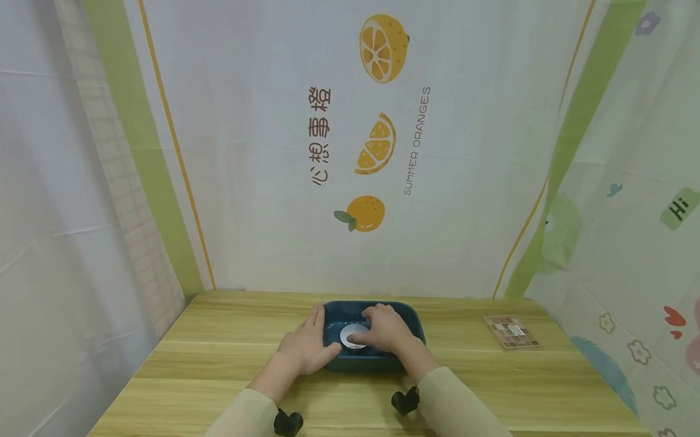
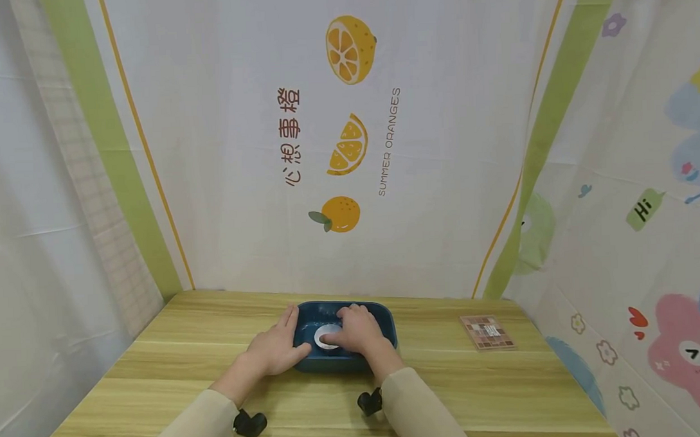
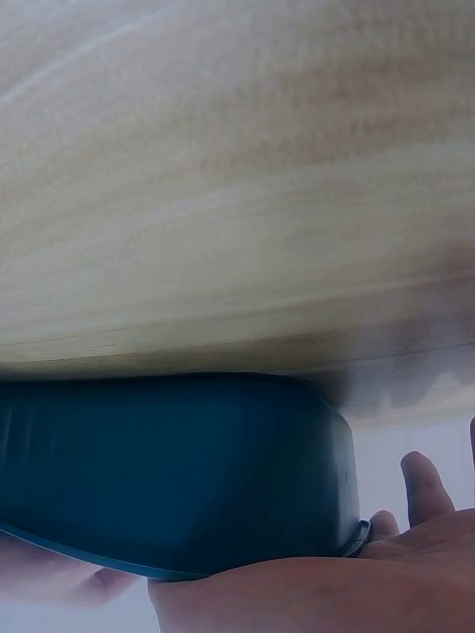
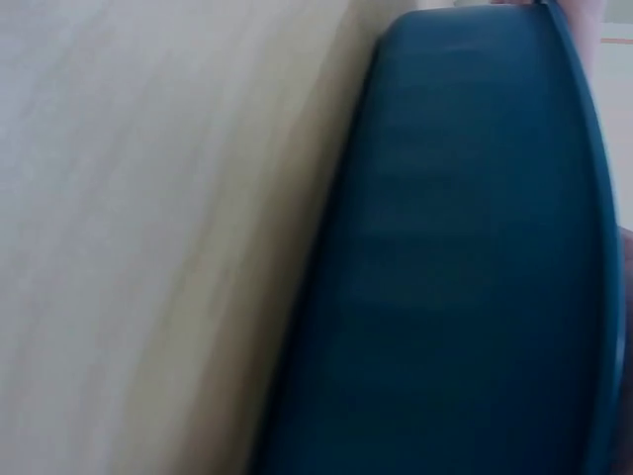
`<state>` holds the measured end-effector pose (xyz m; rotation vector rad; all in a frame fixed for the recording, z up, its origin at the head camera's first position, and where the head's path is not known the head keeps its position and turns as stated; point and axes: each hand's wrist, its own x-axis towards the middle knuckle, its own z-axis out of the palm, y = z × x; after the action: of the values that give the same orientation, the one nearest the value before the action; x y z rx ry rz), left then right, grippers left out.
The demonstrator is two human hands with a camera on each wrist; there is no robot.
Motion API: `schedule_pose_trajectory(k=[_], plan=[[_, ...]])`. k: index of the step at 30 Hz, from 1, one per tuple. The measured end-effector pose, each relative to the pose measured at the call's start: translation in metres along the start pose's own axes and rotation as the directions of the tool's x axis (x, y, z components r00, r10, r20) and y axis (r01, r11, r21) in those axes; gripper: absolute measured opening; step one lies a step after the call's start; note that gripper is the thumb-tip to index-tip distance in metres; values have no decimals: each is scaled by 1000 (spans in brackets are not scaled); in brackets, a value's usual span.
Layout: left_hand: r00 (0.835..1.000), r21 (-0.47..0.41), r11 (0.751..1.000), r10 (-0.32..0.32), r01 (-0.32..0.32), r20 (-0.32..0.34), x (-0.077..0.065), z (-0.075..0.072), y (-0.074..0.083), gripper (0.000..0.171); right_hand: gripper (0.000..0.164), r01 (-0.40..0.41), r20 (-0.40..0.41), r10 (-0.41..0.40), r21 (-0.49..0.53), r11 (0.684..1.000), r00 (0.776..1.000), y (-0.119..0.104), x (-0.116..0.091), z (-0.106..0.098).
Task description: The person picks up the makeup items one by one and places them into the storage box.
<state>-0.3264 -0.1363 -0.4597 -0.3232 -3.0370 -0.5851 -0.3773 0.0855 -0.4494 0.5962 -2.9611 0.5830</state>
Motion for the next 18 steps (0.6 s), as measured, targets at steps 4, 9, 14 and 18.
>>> schedule_pose_trajectory(k=[4,9,14,18], plan=[[1000,0,1000,-1,1,3,1,0,0,98,76,-16,-3,16,-3,1000,1000,3,1,-4],[1000,-4,1000,-4,4,6,1,0,0,99,75,-9,-21,8,-5,1000,1000,6,0,-13],[1000,-8,1000,-8,8,11,1,-1,1,100,75,-10,-43,10,-8,1000,999,11,-3,-21],[1000,-13,1000,-9,9,13,0,-1,2,100,76,-20,-50,20,-3,1000,999,16,-5,-27]])
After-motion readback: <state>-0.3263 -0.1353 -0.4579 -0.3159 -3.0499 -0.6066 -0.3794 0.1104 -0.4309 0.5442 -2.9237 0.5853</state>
